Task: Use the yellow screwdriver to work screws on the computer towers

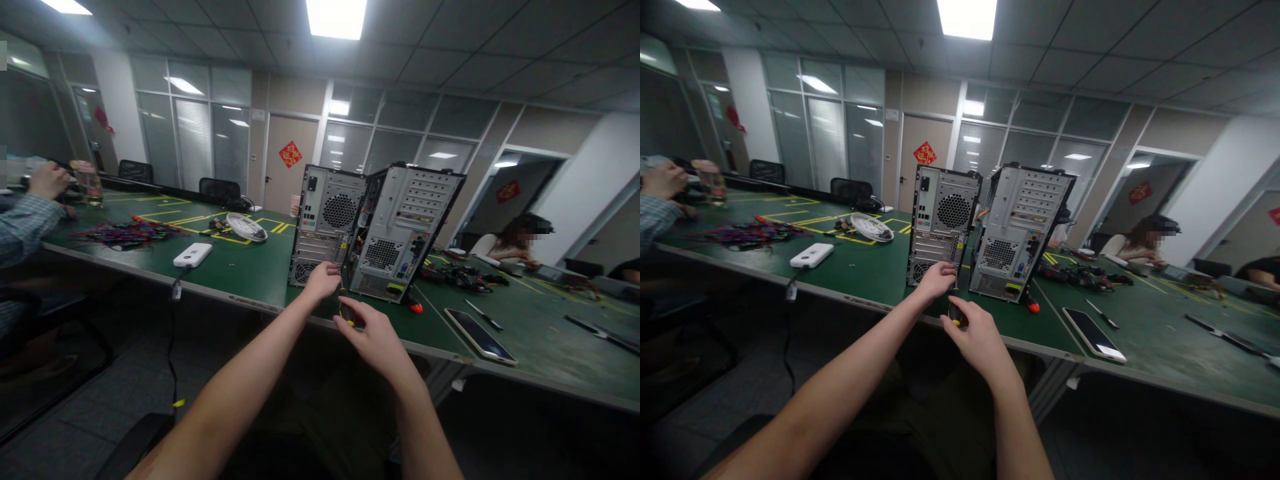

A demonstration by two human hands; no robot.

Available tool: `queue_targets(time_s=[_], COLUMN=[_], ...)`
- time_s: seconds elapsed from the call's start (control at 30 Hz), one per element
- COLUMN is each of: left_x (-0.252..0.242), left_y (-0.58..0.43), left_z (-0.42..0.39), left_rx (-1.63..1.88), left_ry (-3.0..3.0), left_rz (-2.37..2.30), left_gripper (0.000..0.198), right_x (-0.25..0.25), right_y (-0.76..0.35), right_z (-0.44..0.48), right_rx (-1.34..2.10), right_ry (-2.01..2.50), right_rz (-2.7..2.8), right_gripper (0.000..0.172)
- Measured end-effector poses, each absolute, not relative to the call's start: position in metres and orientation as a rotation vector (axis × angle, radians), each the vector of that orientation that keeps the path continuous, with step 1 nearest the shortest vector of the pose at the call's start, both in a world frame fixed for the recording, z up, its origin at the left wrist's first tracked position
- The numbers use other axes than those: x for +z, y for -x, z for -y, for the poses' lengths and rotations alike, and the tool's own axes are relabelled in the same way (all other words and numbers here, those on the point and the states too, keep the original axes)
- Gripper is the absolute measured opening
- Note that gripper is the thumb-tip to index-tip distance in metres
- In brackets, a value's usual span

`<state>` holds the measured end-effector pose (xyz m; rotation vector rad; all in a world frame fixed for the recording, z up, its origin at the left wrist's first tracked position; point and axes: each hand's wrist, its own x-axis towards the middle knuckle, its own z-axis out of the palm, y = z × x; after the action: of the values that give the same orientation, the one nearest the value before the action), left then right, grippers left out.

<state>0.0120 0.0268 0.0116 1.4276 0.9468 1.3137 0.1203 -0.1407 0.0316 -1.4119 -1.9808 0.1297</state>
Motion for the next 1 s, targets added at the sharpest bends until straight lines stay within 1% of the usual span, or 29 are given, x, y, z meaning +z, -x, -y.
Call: queue_targets(time_s=[0.27, 0.57, 1.0], left_x=[0.0153, 0.0161, 0.0125], left_y=[-0.0108, -0.0156, -0.0186], left_z=[-0.0184, -0.0167, -0.0214], left_rx=[1.342, 1.365, 1.368], left_ry=[-1.382, -1.363, -1.325], left_rz=[-0.861, -0.918, -0.896], left_gripper=[0.031, 0.039, 0.037], right_x=[0.0328, 0.0334, 0.0323], right_y=[-0.1185, -0.119, -0.1196], right_z=[0.1427, 0.1423, 0.1403], right_rx=[0.128, 0.117, 0.097], right_ry=[1.398, 1.385, 1.367], right_rz=[1.969, 1.952, 1.933], right_gripper=[0.046, 0.045, 0.043])
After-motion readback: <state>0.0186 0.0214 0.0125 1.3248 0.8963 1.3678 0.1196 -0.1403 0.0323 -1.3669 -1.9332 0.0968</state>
